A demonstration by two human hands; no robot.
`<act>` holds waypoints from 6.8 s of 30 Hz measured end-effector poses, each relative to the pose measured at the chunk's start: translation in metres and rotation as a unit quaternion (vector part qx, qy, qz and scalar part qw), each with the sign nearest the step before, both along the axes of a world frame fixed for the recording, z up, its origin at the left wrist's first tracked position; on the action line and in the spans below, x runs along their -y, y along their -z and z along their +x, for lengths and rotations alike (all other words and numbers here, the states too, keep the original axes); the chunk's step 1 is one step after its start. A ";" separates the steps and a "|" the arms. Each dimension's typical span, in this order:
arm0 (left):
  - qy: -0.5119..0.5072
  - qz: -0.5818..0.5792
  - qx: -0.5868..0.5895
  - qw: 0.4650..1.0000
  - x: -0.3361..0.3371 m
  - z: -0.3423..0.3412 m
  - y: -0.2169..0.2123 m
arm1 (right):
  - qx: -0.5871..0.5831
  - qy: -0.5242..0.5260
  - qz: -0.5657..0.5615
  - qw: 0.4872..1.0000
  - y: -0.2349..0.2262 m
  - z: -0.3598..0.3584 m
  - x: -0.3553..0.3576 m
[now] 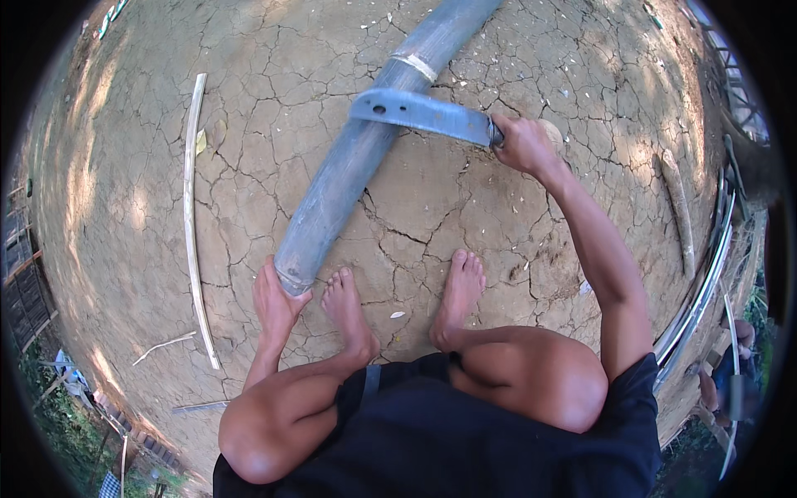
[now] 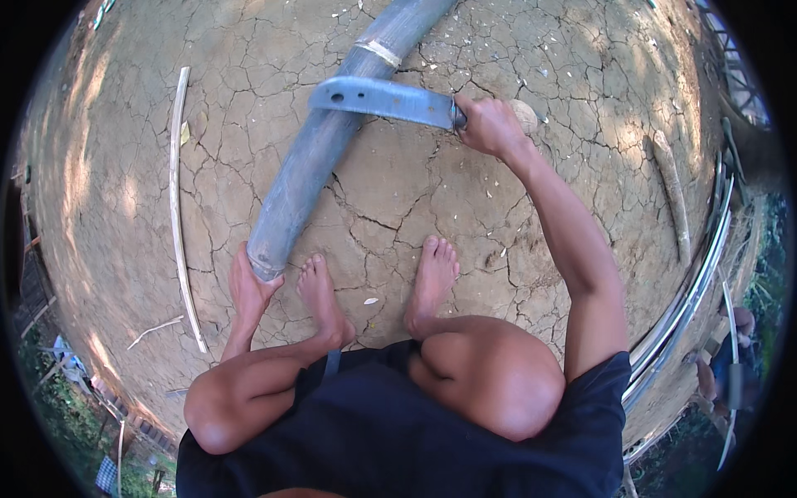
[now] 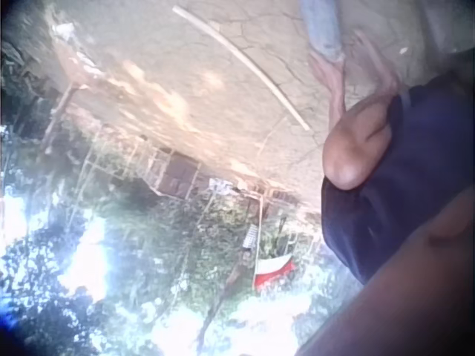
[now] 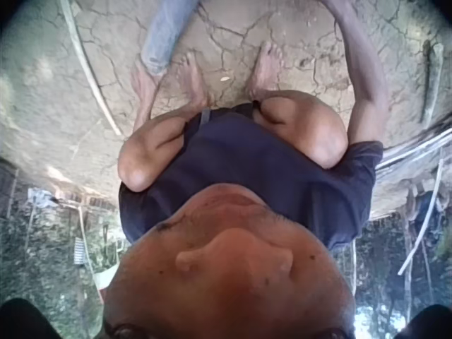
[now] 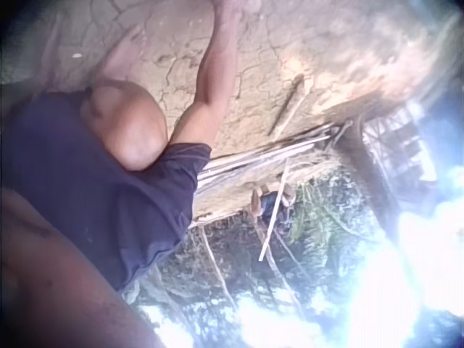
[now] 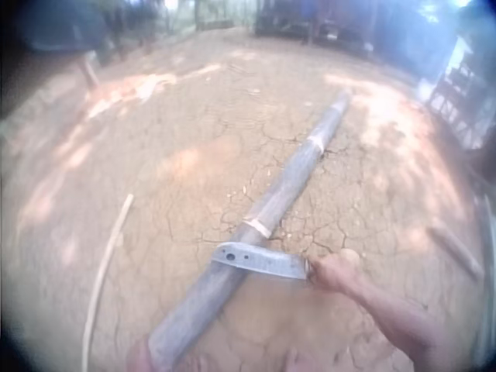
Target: The person uses a large knife to cut a long bamboo pole lying on the ground. They repeatedly strike the bamboo with the knife to make a cut, adjusting their grip and the pole's position as needed.
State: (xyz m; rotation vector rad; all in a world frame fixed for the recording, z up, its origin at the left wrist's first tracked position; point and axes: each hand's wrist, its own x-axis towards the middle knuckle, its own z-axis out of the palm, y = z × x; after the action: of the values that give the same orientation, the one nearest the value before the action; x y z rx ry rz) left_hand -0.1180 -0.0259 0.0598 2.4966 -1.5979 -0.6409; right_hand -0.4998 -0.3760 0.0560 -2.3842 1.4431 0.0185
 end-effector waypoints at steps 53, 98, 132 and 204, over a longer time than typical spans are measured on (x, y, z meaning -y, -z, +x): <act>-0.020 0.029 -0.121 0.992 -0.001 0.004 0.030 | -0.024 -0.071 -0.026 0.997 0.025 -0.010 -0.014; 0.031 -0.042 0.017 0.998 0.009 0.021 0.035 | 0.041 0.219 0.071 0.972 0.009 0.014 0.001; -0.008 0.002 -0.066 0.998 0.011 0.024 0.033 | -0.049 0.068 0.029 0.996 -0.020 0.008 -0.018; -0.020 -0.078 0.067 0.994 -0.009 -0.023 0.046 | -0.002 0.065 0.022 0.998 0.027 -0.039 -0.057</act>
State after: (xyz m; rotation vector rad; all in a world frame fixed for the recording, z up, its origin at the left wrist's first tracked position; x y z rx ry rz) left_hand -0.1412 -0.0170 0.0134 2.4959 -1.5683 -0.3336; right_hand -0.5391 -0.3189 0.0289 -2.2515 1.5814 0.0226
